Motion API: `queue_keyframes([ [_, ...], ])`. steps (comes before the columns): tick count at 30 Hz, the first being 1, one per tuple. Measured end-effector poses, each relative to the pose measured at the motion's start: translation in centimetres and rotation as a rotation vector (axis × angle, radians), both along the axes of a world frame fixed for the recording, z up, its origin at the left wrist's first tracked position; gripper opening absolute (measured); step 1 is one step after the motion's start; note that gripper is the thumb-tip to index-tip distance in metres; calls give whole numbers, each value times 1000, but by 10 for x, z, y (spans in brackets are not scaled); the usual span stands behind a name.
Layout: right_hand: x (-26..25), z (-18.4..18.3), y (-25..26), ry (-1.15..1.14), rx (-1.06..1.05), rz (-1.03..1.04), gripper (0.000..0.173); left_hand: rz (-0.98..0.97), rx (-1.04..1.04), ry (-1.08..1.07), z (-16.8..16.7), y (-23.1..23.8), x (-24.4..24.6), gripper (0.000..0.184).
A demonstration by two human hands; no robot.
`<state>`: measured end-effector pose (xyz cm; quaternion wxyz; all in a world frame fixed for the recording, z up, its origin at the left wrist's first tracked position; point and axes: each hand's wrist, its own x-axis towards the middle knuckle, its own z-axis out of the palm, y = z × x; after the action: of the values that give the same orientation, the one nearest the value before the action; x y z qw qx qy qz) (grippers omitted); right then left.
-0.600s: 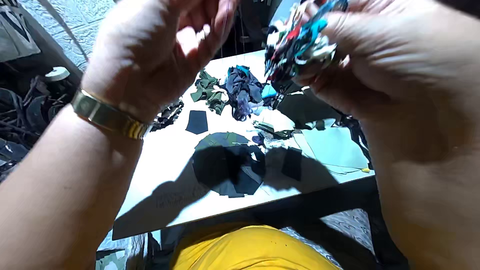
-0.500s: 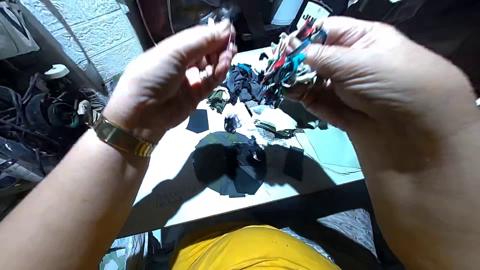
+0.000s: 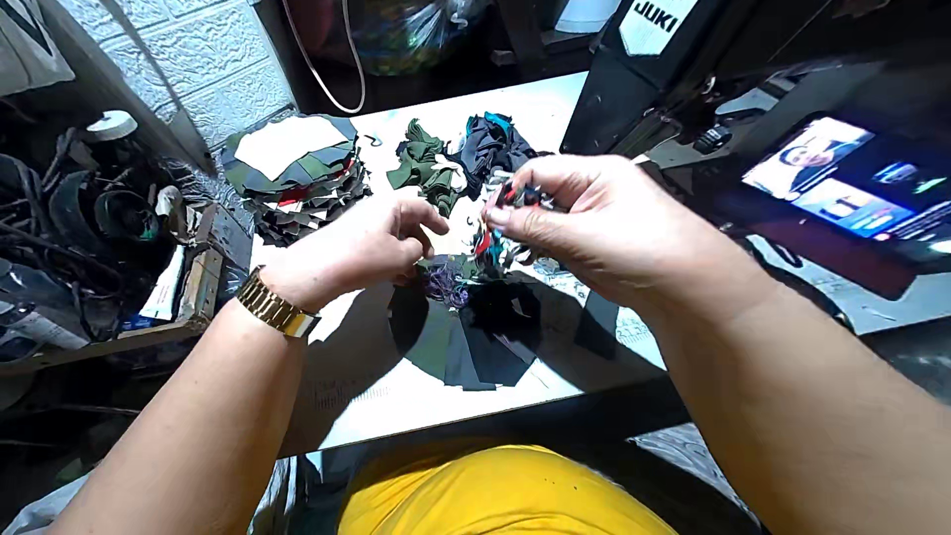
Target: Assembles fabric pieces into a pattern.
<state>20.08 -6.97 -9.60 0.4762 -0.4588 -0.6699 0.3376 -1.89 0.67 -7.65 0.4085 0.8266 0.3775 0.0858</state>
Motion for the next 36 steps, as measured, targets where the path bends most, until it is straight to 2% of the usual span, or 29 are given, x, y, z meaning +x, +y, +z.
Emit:
queue_keyframes([
  [2,0,-11,1,-176,16,-13,2,61,135,68,9,5,-2,32],
  [5,-6,-28,-2,-347,4,26,5,40,190,20,13,12,-5,24],
  [9,-8,-36,-13,-575,42,102,28,-73,240,79,0,12,-1,14],
  [12,-2,-28,-19,-556,-12,96,39,-110,227,30,-17,13,-1,10],
  [16,3,-31,-20,-449,24,-8,24,-213,261,-159,-36,13,-5,17],
  [18,-2,-37,-21,-404,73,-37,14,-247,235,-190,-40,7,-4,24],
  [20,-5,-41,-22,-363,101,-38,9,-254,219,-158,-43,0,-2,23],
  [23,-4,-44,-24,-313,83,-27,9,-289,237,-135,-44,0,-5,8],
  [26,-1,-48,-26,-297,54,-10,15,-337,200,-144,-40,3,-13,7],
  [30,-1,-53,-32,-417,126,46,15,-364,196,4,-43,5,-17,17],
  [33,3,-57,-34,-599,239,18,13,-353,123,124,-40,3,-18,21],
  [36,7,-56,-36,-658,233,-44,14,-335,95,200,-36,2,-19,24],
])
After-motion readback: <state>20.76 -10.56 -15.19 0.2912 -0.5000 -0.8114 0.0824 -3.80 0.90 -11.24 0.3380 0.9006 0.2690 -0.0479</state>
